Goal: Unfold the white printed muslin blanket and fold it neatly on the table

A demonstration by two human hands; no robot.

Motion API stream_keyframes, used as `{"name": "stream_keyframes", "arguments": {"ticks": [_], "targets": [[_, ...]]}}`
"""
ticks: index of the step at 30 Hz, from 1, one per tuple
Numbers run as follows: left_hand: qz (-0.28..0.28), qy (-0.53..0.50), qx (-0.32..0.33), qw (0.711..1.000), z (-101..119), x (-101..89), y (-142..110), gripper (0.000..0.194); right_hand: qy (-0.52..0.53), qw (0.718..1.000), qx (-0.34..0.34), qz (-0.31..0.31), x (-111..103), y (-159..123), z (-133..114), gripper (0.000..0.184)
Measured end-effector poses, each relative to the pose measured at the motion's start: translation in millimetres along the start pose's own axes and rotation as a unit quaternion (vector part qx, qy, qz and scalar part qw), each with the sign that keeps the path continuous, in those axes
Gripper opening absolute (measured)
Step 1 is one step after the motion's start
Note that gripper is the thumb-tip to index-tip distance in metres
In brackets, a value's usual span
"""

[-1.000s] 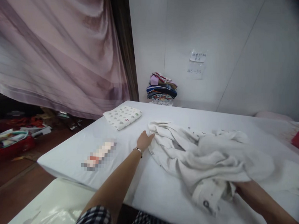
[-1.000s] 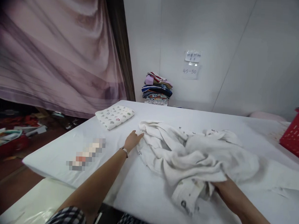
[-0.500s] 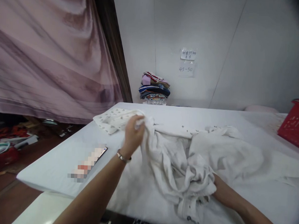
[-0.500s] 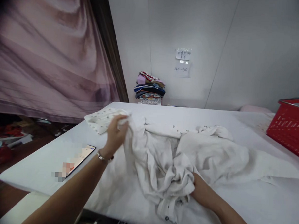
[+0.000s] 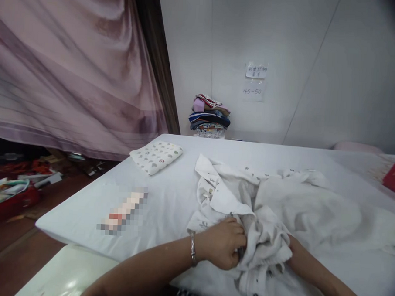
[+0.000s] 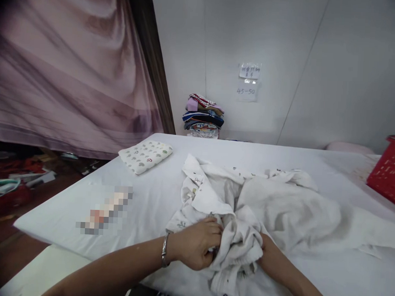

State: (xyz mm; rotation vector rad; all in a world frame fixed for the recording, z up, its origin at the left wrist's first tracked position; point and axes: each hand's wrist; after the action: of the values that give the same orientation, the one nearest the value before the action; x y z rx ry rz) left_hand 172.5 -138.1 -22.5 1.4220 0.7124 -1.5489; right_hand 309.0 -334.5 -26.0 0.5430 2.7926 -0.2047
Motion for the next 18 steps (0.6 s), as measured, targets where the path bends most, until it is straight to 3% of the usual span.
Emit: {"name": "stream_keyframes", "arguments": {"ticks": [4,7,8,10,11,12,13,15,18], "targets": [[0.032,-0.075,-0.076,0.994,0,-25.2,-8,0.024,-0.001,1.000,0.001,0.008,0,-1,4,0.030],[0.145,-0.067,-0.239,0.958,-25,-57.8,-33,0.028,0.008,1.000,0.006,0.015,1,-2,3,0.028],[0.213,-0.055,-0.320,0.922,-38,-69.5,-45,0.025,0.012,1.000,0.005,0.015,1,-3,1,0.028],[0.308,0.006,-0.507,0.805,-66,-90.3,-73,0.022,0.022,1.000,-0.003,0.011,2,-4,-5,0.026],[0.316,0.051,-0.577,0.751,-78,-97.9,-87,0.026,0.028,1.000,-0.006,0.008,2,-4,-9,0.025],[0.298,0.079,-0.619,0.722,-86,-102.9,-99,0.035,0.034,0.999,-0.008,0.005,3,-3,-14,0.024],[0.288,0.100,-0.632,0.712,-90,-104.8,-108,0.046,0.040,0.999,-0.011,0.004,4,-2,-18,0.023],[0.284,0.104,-0.600,0.740,-82,-98.2,-114,0.061,0.046,0.999,-0.025,0.011,6,5,-28,0.022],[0.263,0.005,-0.445,0.856,-41,-66.1,-95,0.065,0.051,0.996,-0.050,0.050,16,23,-42,0.019]]}}
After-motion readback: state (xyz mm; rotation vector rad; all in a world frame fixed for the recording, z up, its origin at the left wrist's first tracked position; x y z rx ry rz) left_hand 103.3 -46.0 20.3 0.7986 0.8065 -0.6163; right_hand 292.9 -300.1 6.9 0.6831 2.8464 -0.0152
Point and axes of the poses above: each hand's wrist, its own y-axis towards the middle knuckle, its own x-axis out of the palm, z = x × y, and after that the axes turned 5 degrees about y, right-handed
